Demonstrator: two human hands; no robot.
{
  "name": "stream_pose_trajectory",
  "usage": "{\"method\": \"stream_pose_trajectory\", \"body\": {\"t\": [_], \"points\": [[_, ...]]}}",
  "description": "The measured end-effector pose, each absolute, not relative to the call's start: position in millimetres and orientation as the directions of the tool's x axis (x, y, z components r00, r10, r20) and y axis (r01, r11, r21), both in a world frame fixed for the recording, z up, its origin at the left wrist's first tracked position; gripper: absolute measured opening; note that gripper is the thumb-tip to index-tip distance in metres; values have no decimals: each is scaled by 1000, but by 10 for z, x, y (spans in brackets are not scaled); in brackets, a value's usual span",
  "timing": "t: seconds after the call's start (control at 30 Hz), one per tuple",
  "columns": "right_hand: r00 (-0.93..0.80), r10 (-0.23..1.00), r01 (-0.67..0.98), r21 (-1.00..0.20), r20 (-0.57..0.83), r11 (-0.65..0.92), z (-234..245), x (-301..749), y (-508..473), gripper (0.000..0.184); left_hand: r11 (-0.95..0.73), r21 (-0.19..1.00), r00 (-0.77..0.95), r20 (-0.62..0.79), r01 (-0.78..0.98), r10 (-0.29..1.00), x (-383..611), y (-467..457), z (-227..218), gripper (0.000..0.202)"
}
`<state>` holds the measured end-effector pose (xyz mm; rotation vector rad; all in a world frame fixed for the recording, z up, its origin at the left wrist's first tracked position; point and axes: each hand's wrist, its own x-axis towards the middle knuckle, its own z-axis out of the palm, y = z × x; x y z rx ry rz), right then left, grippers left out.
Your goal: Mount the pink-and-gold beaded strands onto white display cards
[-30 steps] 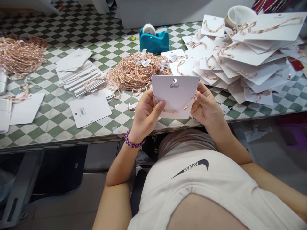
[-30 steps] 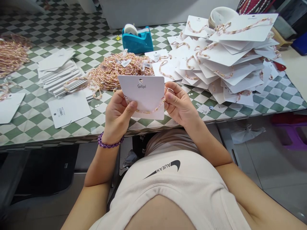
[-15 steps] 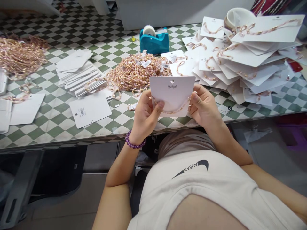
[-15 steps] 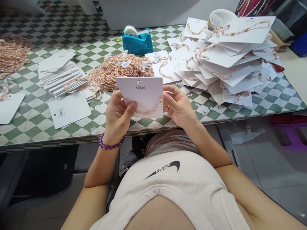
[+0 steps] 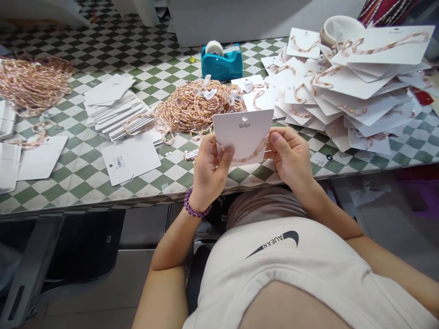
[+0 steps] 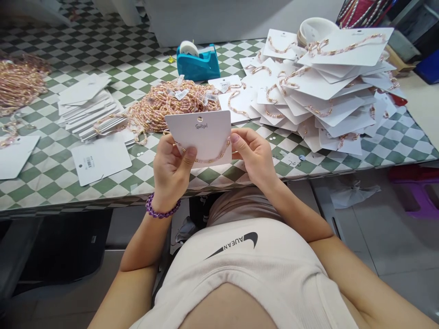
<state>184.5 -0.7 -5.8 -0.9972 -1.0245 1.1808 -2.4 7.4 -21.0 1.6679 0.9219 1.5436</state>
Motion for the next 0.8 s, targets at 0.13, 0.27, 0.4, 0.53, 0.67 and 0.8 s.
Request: {"method": "stream_pose_trajectory", "body": {"t": [0.13, 0.27, 0.4, 0.53, 0.67, 0.8], "points": [[139, 985, -240, -962, 99, 130, -73, 1844, -7, 28, -517, 853, 36, 516, 69, 856, -30, 63, -216, 26], [93, 984, -204, -964, 153, 169, -77, 1855, 4, 18, -518, 851, 42, 517, 83, 855, -36, 71, -219, 29], [47, 991, -186, -973, 127, 134, -55, 1844, 0, 26, -552, 830, 52, 549, 78, 834, -21, 73, -194, 31], [43, 981, -219, -956, 191, 196, -53, 1830, -20, 29, -514, 858, 95, 512, 2, 854, -5, 41, -165, 31], [12, 990, -301, -944, 142, 139, -46, 1851, -40, 31, -385, 907, 196, 415, -174, 889, -50, 54, -174, 49], [-52, 991, -371, -923, 126, 98, 2, 1869, -50, 30, -93, 925, 270, 202, -369, 941, -175, 149, -155, 57]]}}
